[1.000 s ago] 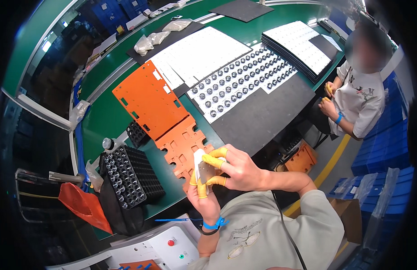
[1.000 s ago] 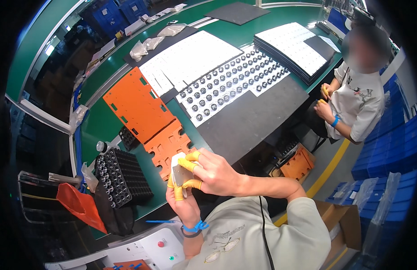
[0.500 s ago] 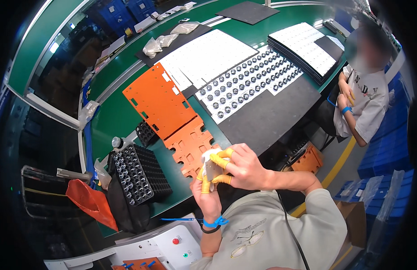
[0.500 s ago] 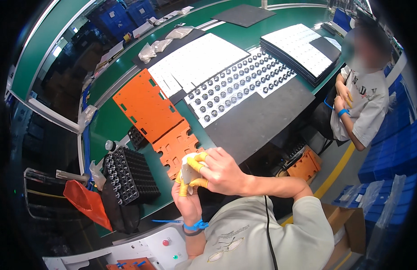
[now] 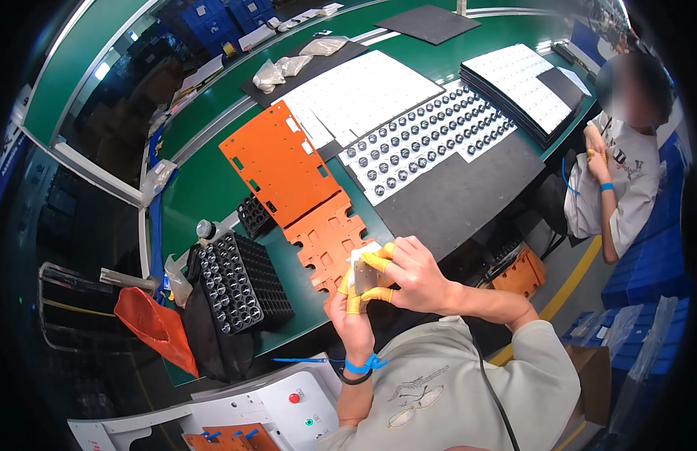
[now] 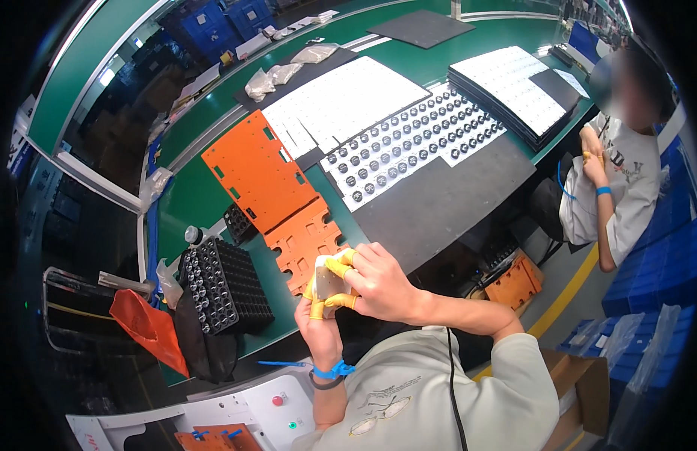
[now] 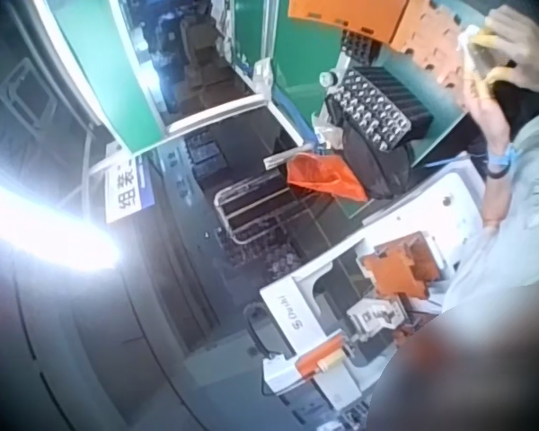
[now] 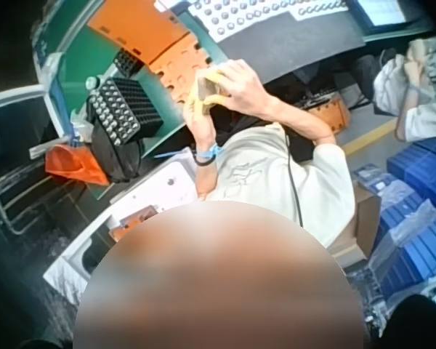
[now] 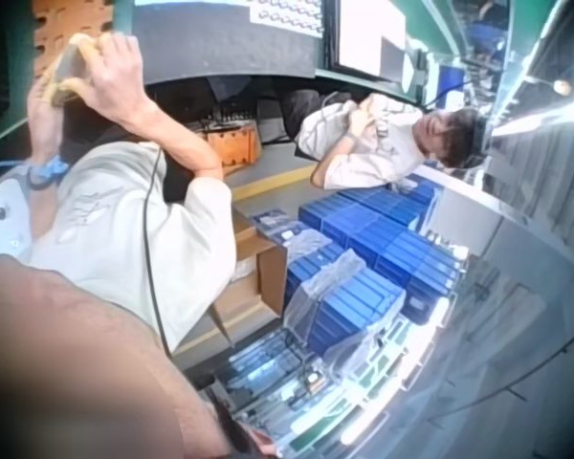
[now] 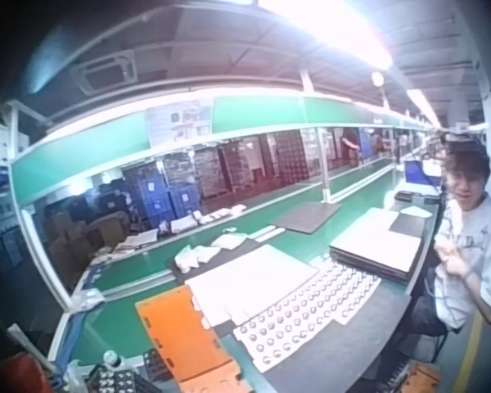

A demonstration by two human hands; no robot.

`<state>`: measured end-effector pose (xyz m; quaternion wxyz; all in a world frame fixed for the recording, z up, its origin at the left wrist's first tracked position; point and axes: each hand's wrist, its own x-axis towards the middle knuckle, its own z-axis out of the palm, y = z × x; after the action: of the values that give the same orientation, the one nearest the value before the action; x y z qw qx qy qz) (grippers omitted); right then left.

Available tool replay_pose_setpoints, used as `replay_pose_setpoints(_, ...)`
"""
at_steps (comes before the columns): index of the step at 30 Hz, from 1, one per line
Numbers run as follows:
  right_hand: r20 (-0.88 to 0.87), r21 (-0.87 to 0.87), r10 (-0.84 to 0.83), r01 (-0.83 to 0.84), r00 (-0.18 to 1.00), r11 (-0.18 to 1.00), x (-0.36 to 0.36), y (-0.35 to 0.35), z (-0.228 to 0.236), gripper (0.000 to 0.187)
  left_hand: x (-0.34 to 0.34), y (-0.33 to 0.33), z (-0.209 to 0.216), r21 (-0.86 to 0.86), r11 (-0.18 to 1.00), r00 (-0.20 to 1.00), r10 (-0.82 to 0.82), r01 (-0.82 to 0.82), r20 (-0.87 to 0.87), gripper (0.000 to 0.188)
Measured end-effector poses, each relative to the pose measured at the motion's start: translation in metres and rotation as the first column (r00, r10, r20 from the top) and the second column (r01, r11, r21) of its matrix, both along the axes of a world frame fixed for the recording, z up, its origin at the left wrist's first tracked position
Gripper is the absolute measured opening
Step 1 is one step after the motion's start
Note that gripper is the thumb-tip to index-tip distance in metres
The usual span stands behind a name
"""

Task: The person wipes small square electronic components with a white cloth. They pick up the components from a tray, wipe them thoroughly, and place them back on the tray. The person also briefly checks a smartwatch on their wrist during the process.

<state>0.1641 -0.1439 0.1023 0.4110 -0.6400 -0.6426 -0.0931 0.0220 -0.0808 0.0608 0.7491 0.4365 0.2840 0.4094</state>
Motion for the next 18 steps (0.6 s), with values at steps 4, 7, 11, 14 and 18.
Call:
replay_pose_setpoints(4, -0.018, -0.064, -0.017, 0.016, 1.0, 0.998, 0.007, 0.003, -0.005, 0.055, -0.002, 0.005, 0.0, 0.043, 0.999, 0.999, 0.019, -0.02, 0.028, 0.032)
replay_pose_setpoints(7, -0.035, -0.067, 0.056, -0.058, 0.998, 0.996, 0.006, 0.002, 0.003, 0.053, -0.004, 0.007, -0.001, 0.046, 0.999, 1.0, 0.019, -0.019, 0.002, 0.032)
replay_pose_setpoints(11, -0.069, -0.037, 0.101, -0.104, 0.992, 0.994, 0.005, 0.005, 0.005, 0.052, -0.005, 0.01, -0.008, 0.093, 0.996, 0.998, -0.01, 0.015, -0.057, 0.033)
replay_pose_setpoints(14, -0.048, -0.065, 0.027, -0.031, 0.998, 0.997, 0.011, 0.008, 0.0, 0.054, -0.005, 0.012, -0.007, 0.14, 0.989, 0.996, -0.044, 0.055, -0.083, 0.034)
replay_pose_setpoints(18, -0.042, -0.081, 0.029, -0.032, 0.999, 0.996, 0.013, 0.006, 0.0, 0.057, -0.004, 0.012, -0.008, 0.217, 0.976, 0.994, 0.006, 0.019, -0.112, 0.034)
